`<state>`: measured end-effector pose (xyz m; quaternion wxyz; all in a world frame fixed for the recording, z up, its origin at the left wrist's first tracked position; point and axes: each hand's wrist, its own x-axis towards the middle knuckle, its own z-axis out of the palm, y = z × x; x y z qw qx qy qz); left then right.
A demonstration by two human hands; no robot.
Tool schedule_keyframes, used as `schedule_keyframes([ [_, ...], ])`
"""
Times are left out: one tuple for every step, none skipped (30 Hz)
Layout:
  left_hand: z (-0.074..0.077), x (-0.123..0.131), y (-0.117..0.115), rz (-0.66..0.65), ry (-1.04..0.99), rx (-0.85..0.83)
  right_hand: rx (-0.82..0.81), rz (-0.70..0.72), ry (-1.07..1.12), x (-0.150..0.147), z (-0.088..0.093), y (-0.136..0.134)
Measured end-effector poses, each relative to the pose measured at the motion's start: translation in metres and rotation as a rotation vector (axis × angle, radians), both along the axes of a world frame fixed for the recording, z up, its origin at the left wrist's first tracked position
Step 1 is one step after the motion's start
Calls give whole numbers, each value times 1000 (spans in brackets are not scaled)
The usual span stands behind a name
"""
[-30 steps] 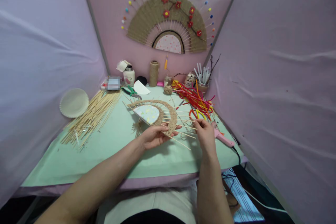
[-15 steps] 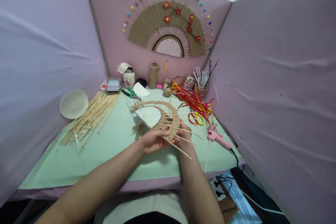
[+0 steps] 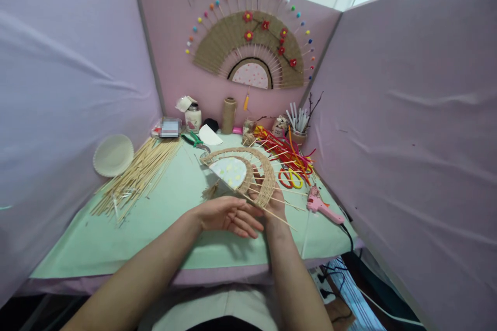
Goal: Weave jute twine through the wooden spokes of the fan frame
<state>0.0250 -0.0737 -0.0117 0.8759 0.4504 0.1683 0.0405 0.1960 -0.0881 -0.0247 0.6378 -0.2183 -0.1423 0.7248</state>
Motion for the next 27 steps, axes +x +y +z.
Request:
schedule_keyframes([
  [4,-9,0,26,39,63,-9,2,30,2,-2,1],
  [7,-17,0,102,91,132,-14,7,50,3,-4,2],
  [9,-25,-1,236,145,208,-13,10,63,4,-5,3],
  [10,-32,-1,422,185,278,-1,5,71,4,-6,4],
  [11,-36,-2,623,205,331,17,-5,75,4,-7,4],
  [10,-39,-3,804,203,358,35,-11,71,4,-8,4],
  [8,-39,-5,929,189,347,49,-14,60,4,-9,4],
  [6,-37,-7,986,167,297,57,-11,44,3,-9,4],
  [4,-32,-10,978,141,212,57,0,23,3,-10,4],
  [2,-26,-12,927,120,103,56,13,2,2,-11,3],
  [1,-19,-13,879,77,-19,58,21,-14,1,-12,3],
  [0,-10,-14,842,25,-132,65,23,-28,1,-12,3],
  [0,-2,-13,832,-30,-223,76,21,-41,0,-12,2],
  [1,7,-12,843,-80,-294,91,18,-53,-2,-12,2],
  [3,15,-10,871,-111,-345,107,15,-63,-3,-11,1],
  [4,21,-8,898,-122,-381,119,12,-74,-4,-9,1],
  [6,26,-6,915,-121,-405,126,7,-86,-6,-7,0],
  [8,29,-4,922,-113,-418,127,-4,-102,-7,-5,-2],
  [9,29,-2,915,-103,-417,125,-30,-122,-9,-2,-3],
  [11,27,0,899,-101,-404,124,-74,-152,-11,0,-5],
  [13,24,2,882,-105,-382,122,-133,-192,-12,1,-7],
  [15,18,5,869,-109,-356,120,-201,-239,-14,1,-9],
  [18,11,8,854,-110,-328,117,-269,-290,-16,1,-11],
  [21,4,12,836,-100,-307,112,-329,-339,-17,-1,-12],
  [24,-4,17,818,-76,-289,107,-379,-387,-18,-3,-14],
  [27,-12,22,800,-58,-271,107,-411,-435,-19,-5,-15],
  [29,-18,27,782,-39,-254,118,-430,-484,-19,-7,-16],
])
